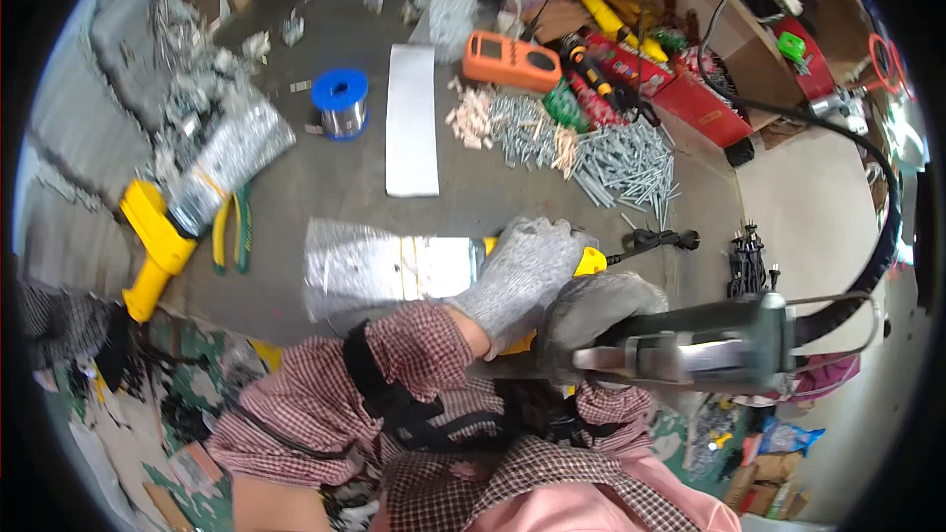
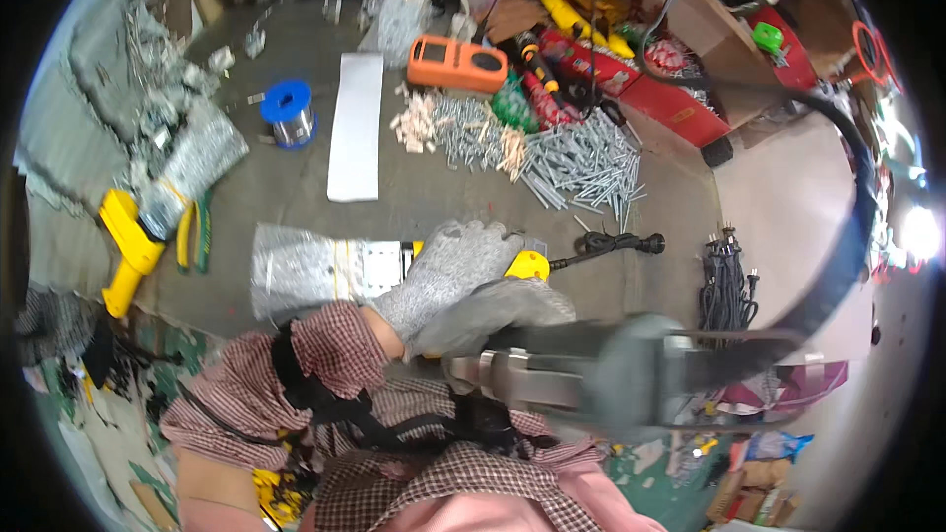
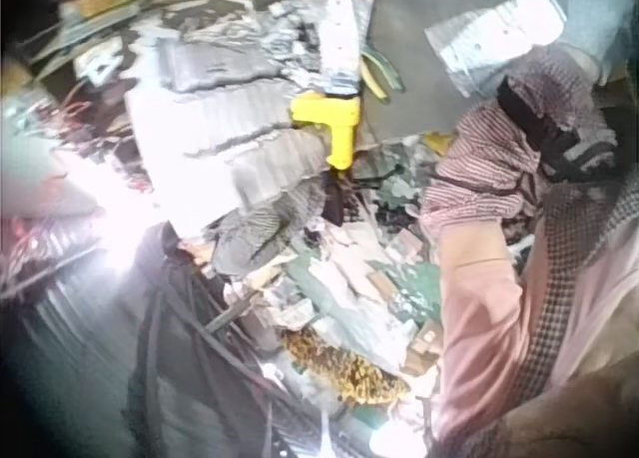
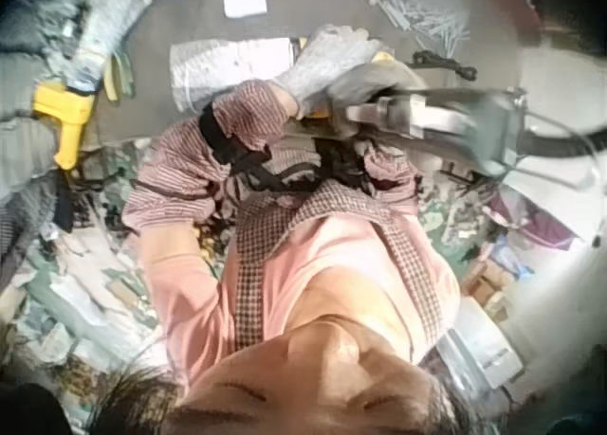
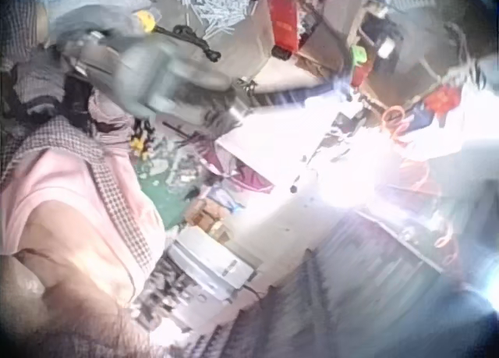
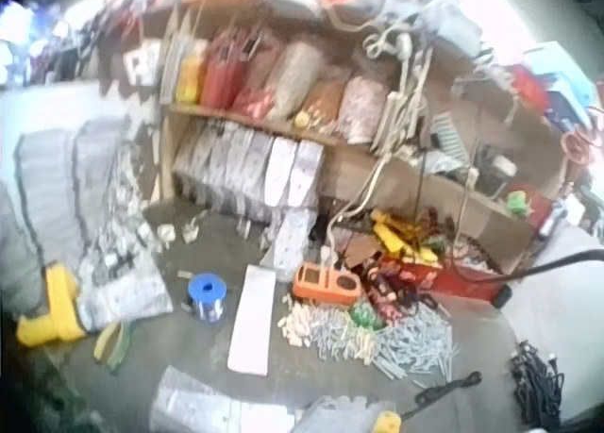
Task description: Assembling internal circuit components, wiring, and soldering for yellow handheld electronic devices at a workbench.
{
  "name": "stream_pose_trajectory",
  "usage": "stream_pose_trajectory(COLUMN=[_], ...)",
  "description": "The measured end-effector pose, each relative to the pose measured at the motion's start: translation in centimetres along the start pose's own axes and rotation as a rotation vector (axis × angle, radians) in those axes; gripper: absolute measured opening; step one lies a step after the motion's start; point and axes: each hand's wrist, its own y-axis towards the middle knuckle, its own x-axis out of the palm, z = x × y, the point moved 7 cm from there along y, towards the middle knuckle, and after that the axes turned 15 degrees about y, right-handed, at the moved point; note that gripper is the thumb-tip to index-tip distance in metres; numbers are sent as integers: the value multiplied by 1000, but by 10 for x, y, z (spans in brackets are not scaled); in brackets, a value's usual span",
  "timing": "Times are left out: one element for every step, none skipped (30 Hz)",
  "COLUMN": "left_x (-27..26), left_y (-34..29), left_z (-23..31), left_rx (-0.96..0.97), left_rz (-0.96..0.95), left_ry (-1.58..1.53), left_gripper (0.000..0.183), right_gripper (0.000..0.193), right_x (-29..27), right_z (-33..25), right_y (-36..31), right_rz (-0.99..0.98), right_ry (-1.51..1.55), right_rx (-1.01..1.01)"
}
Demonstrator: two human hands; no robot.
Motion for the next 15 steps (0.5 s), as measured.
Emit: stream_pose_trajectory(left_x=[-7, -6, -21, -23, -23, -23, -22, -12, -22, -30, -32, -36, -43, -49, -55], left_y=[-10, -24, -24, -26, -34, -38, -43, -71, -55, -47, -40, -43, -51, -58, -70], left_z=[-1, -6, 2, 4, -4, -4, -3, -3, 1, 0, -1, -4, -9, -16, -34], left_rx=[-1, -65, -84, -130, -223, -196, -170, -94, -230, -240, -252, -244, -189, -129, -127], left_rz=[-2, -26, -28, -214, -223, -228, -235, 304, 169, 95, 19, 11, 73, 132, 117], left_ry=[44, 140, 221, 234, 168, 212, 255, 337, 251, 166, 84, 100, 70, 32, 35], left_gripper=[39, 47, 56, 64, 64, 61, 58, 58, 58, 60, 61, 61, 64, 67, 67], right_gripper=[33, 33, 40, 48, 57, 54, 72, 65, 58, 58, 46, 36, 36, 33, 31], right_x=[-2, -6, -6, -8, -4, -1, -17, -23, -33, -41, -57, -71, -82, -95, -103], right_z=[-9, -4, -23, -40, -48, -74, -61, -56, -46, -39, -26, -11, 5, 25, 40], right_y=[-12, -5, -5, -5, -2, 2, -4, -9, -27, -40, -61, -79, -96, -119, -131], right_rz=[274, 259, 235, 197, 141, 416, 373, 594, 844, 850, 857, 854, 860, 918, 973], right_ry=[-311, -309, -116, 79, 307, 284, 561, 575, 564, 562, 700, 850, 853, 887, 934], right_rx=[74, 33, -180, -392, -598, -905, -877, -860, -832, -852, -959, -1062, -1076, -1104, -1127])
